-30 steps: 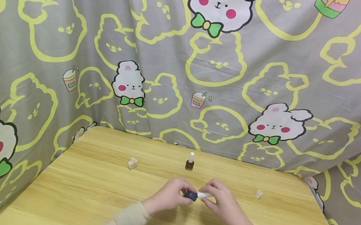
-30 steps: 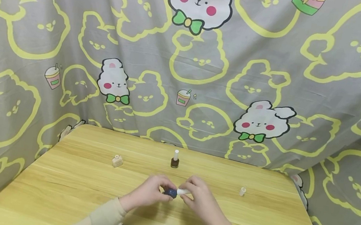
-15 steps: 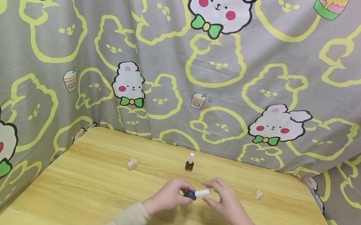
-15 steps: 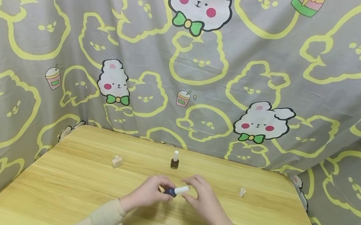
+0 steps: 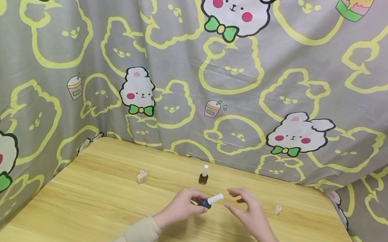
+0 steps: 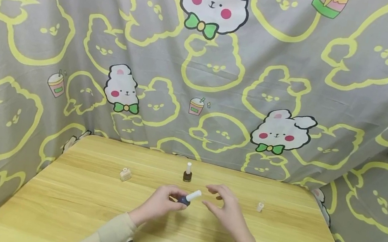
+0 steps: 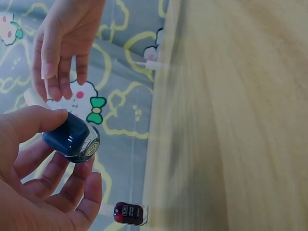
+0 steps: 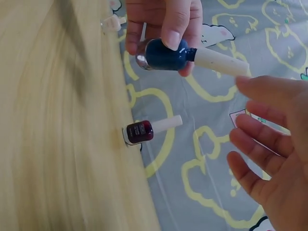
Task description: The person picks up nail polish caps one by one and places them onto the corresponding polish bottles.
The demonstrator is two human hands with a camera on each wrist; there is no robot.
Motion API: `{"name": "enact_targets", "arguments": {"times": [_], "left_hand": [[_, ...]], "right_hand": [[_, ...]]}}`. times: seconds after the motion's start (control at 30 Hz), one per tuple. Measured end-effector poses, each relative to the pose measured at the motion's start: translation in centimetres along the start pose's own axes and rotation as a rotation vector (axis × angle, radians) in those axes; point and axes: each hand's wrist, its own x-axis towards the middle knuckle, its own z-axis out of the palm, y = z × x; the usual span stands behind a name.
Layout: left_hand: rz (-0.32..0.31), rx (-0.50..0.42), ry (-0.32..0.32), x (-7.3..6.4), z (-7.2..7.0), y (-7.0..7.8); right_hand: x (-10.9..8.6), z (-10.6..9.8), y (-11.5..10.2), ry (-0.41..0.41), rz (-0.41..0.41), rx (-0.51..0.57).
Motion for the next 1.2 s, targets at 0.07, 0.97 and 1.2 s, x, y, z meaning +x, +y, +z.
{"name": "enact_targets", "arguments": {"times": [0.07,0.97,1.2], "left_hand": [[-0.012,-0.022,0.011,0.2,0.0,0.1],[-0.01,-0.075,0.049,2.2,2.1,-0.1],[0.021,-0.06,0.035,2.1,2.2,-0.3]], "right_hand": [[0.0,0.1,0.2,0.022,0.046,0.063],[0.3,3.0,0.3,0.171,0.478,0.7],[0.3,2.9,0.3,0.15,0.459,0.671]]}}
